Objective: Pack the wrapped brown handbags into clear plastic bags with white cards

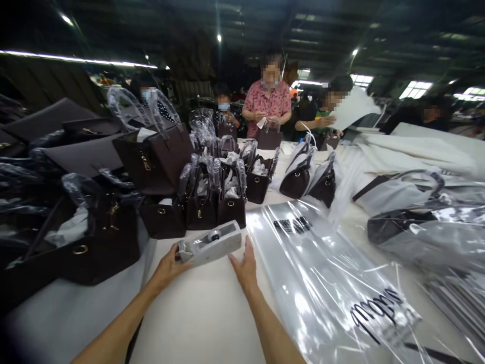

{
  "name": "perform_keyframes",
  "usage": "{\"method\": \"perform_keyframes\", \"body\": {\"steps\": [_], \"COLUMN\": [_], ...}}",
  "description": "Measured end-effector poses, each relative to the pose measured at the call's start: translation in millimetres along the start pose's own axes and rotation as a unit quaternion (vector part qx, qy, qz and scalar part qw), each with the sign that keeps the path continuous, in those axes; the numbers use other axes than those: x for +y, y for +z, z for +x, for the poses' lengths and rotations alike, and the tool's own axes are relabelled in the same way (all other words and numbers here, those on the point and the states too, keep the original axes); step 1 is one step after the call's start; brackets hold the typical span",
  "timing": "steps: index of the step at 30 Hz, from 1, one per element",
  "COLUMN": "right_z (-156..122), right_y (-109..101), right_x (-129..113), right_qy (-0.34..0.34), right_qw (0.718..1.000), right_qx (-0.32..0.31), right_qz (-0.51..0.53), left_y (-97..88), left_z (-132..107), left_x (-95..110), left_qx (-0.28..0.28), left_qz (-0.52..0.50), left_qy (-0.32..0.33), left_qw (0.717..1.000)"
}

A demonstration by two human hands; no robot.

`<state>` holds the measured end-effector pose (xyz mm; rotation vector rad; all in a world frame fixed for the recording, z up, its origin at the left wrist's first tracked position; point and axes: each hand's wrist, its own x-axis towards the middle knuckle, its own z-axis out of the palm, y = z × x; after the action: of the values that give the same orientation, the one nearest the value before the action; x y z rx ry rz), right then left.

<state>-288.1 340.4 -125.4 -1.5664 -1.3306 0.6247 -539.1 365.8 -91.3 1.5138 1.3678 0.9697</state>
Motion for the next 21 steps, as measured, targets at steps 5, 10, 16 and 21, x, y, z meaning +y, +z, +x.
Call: {"method": "perform_keyframes", "body": {"steps": [5,10,16,21], "right_z": [12.3,7.7,5.4,16.4], "right_y": [21.7,34.9,37.2,28.3], "right_x": [7.2,13.8,12.7,5.6], "right_qy": [0.016,-0.009,-0.011,0.004], "right_qw": [1.0,0.996,0.993,0.996], "right_qx": [0.01,0.076,0.1,0.072], "right_qz": [-0.014,-0.056,-0.067,-0.06], "left_y": [-16.0,-18.3,-12.4,-10.8], "left_z": [30.6,35.3,33.0,38.5], "left_x": [-11.0,-22.9,-21.7,-17.0], "left_qx": [-0.041,-0.015,0.007,0.0], "left_qz": [-0.006,0.039,0.096,0.163], "left_qy": [0.02,0.032,0.017,-0.012], "left_qw": [0.999,0.999,0.995,0.987]}}
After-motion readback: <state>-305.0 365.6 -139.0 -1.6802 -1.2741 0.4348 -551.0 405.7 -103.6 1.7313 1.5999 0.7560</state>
